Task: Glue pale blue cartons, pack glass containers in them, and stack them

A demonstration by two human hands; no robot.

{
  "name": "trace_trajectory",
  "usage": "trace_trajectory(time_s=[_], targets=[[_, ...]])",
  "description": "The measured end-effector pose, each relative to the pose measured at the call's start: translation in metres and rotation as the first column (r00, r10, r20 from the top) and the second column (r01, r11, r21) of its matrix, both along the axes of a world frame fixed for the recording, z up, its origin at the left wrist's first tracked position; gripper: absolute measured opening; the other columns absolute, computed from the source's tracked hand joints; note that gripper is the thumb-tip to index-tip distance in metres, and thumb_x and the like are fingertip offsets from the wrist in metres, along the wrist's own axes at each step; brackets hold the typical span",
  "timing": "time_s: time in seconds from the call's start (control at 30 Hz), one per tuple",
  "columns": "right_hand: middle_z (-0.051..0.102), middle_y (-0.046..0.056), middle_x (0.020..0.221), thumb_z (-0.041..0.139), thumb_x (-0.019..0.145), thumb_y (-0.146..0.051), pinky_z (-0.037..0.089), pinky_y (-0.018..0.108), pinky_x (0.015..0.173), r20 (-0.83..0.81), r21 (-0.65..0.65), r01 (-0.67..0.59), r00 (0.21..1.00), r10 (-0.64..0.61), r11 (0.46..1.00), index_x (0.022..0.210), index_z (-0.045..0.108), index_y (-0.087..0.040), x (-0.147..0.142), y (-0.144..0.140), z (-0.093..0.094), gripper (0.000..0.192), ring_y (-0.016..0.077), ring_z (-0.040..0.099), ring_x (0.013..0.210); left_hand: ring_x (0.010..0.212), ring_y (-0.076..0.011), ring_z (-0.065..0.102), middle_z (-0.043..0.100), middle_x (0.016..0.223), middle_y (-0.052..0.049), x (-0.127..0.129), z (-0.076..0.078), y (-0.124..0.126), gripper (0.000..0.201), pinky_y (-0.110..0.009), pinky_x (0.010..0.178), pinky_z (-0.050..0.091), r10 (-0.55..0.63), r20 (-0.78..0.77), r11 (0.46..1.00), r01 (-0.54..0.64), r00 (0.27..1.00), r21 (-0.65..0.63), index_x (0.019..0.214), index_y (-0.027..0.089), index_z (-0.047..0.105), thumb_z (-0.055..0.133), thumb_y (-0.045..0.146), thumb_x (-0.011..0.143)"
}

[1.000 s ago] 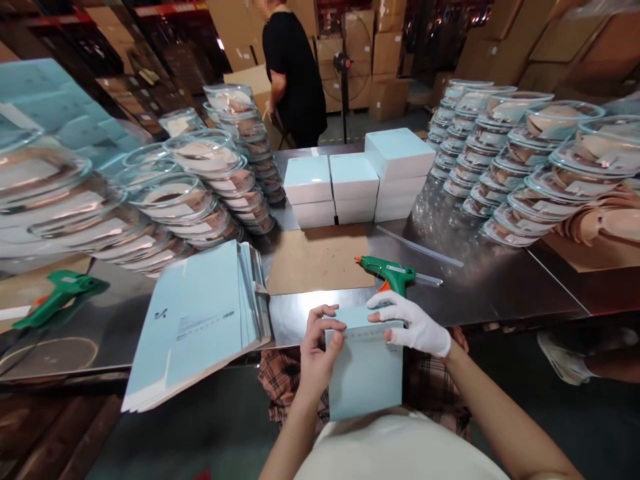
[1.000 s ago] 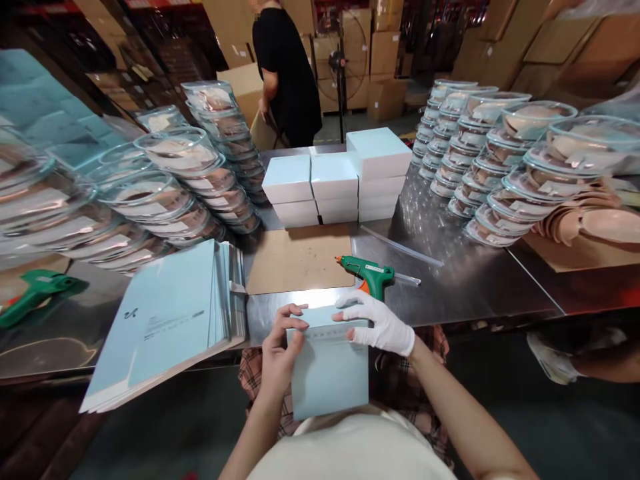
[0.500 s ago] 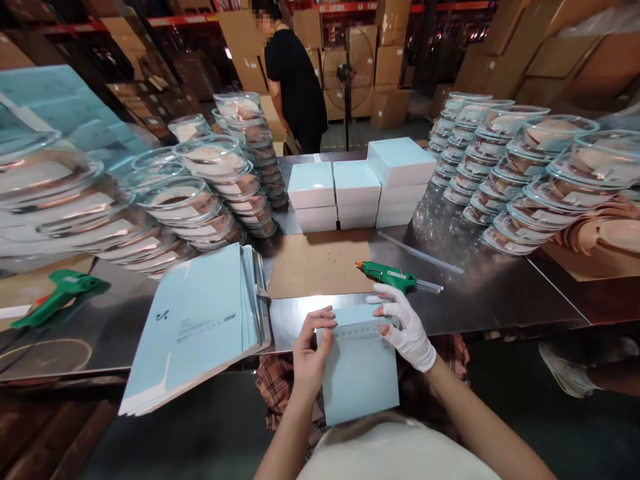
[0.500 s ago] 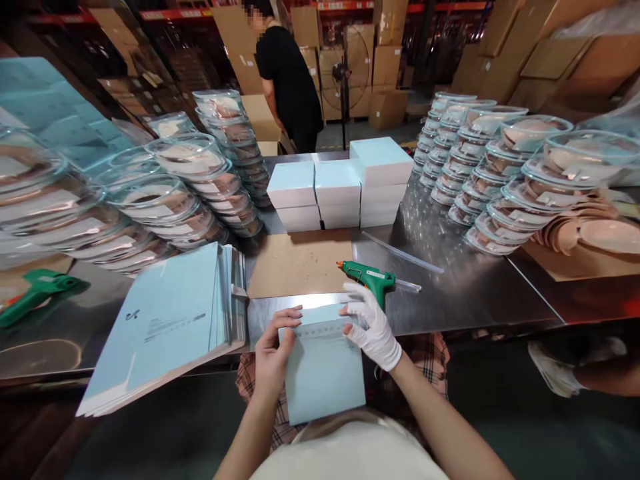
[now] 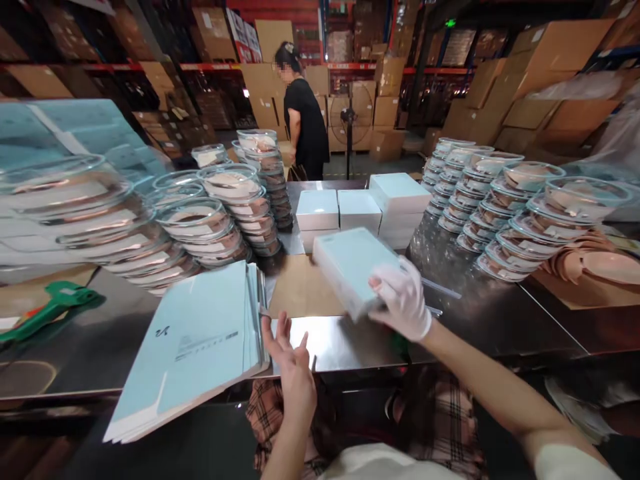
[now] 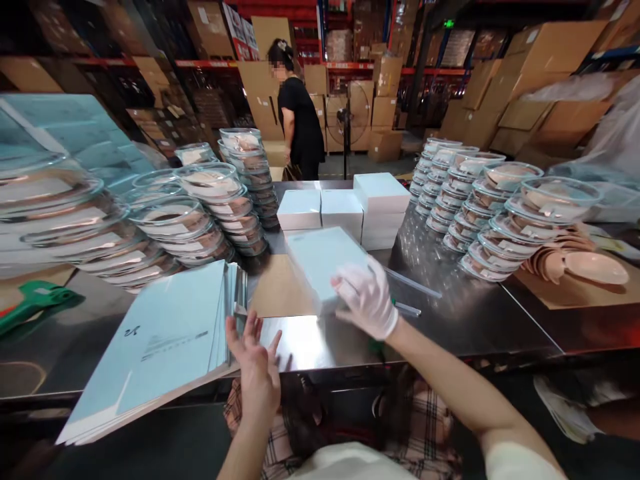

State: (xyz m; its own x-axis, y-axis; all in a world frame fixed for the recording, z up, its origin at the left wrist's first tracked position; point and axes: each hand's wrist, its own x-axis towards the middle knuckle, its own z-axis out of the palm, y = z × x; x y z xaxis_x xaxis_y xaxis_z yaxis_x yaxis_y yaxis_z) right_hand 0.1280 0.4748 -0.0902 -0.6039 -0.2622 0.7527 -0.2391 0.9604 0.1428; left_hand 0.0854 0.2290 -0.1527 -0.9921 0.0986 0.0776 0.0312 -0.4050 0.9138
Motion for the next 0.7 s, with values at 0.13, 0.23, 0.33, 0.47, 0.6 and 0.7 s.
trace_trajectory(time_s=[0.13, 0.23, 0.33, 0.47, 0.6, 0.7], targets=[[0.047, 0.021, 0.158, 0.072, 0.091, -0.028, 0.016, 0.068, 0.126, 0.174, 0.003, 0.331, 0.929, -0.326, 0.944, 0.153, 0.046, -0.016, -0.108, 0.045, 0.073, 0.069, 0.0426, 0.038, 0.147, 0.150, -0.0304, 0.047, 0.045, 0.162, -0.016, 0.013, -0.015, -0.007, 0.076, -0.051, 0.115, 0.048, -0.064, -0.030, 0.990, 0.060, 0.997, -0.125, 0.163, 0.036, 0.027, 0.056, 0.064, 0.098], [0.047, 0.023, 0.157, 0.067, 0.091, -0.024, 0.022, 0.057, 0.122, 0.273, 0.109, 0.390, 0.873, -0.405, 0.914, 0.153, 0.045, -0.005, -0.169, 0.075, 0.102, 0.068, 0.0393, 0.039, 0.145, 0.148, -0.0317, 0.049, 0.051, 0.156, -0.018, 0.016, -0.021, -0.018, 0.075, -0.048, 0.114, 0.050, 0.009, -0.068, 0.985, -0.020, 0.998, -0.170, 0.162, 0.029, 0.033, 0.058, 0.061, 0.098], [0.053, 0.025, 0.151, 0.069, 0.086, -0.020, 0.031, 0.051, 0.114, 0.302, 0.157, 0.397, 0.853, -0.426, 0.904, 0.147, 0.050, -0.003, -0.193, 0.093, 0.102, 0.066, 0.0381, 0.047, 0.135, 0.145, -0.0317, 0.052, 0.054, 0.154, -0.017, 0.013, -0.029, -0.034, 0.072, -0.044, 0.112, 0.052, 0.116, -0.066, 0.966, -0.128, 0.991, -0.227, 0.161, 0.029, 0.035, 0.058, 0.058, 0.099], [0.053, 0.028, 0.149, 0.067, 0.084, -0.016, 0.032, 0.052, 0.108, 0.262, 0.149, 0.457, 0.837, -0.480, 0.877, 0.148, 0.048, -0.003, -0.195, 0.100, 0.089, 0.067, 0.0406, 0.046, 0.133, 0.141, -0.0307, 0.056, 0.055, 0.153, -0.015, 0.006, -0.045, -0.045, 0.069, -0.041, 0.111, 0.054, 0.169, -0.008, 0.943, -0.164, 0.986, -0.291, 0.160, 0.030, 0.036, 0.055, 0.059, 0.100], [0.056, 0.027, 0.142, 0.065, 0.090, -0.022, 0.034, 0.048, 0.103, 0.260, 0.154, 0.492, 0.817, -0.515, 0.857, 0.151, 0.044, -0.004, -0.197, 0.098, 0.087, 0.067, 0.0389, 0.049, 0.127, 0.141, -0.0310, 0.058, 0.055, 0.153, -0.017, 0.004, -0.060, -0.043, 0.071, -0.040, 0.110, 0.054, 0.145, -0.003, 0.945, -0.139, 0.989, -0.295, 0.161, 0.028, 0.036, 0.056, 0.059, 0.100], [0.059, 0.025, 0.137, 0.066, 0.093, -0.026, 0.037, 0.044, 0.096, 0.293, 0.166, 0.491, 0.803, -0.518, 0.855, 0.150, 0.047, -0.006, -0.199, 0.097, 0.089, 0.063, 0.0371, 0.053, 0.119, 0.137, -0.0326, 0.061, 0.056, 0.154, -0.019, 0.005, -0.065, -0.040, 0.077, -0.040, 0.107, 0.056, 0.094, 0.043, 0.951, -0.077, 0.995, -0.300, 0.161, 0.027, 0.034, 0.059, 0.062, 0.098]])
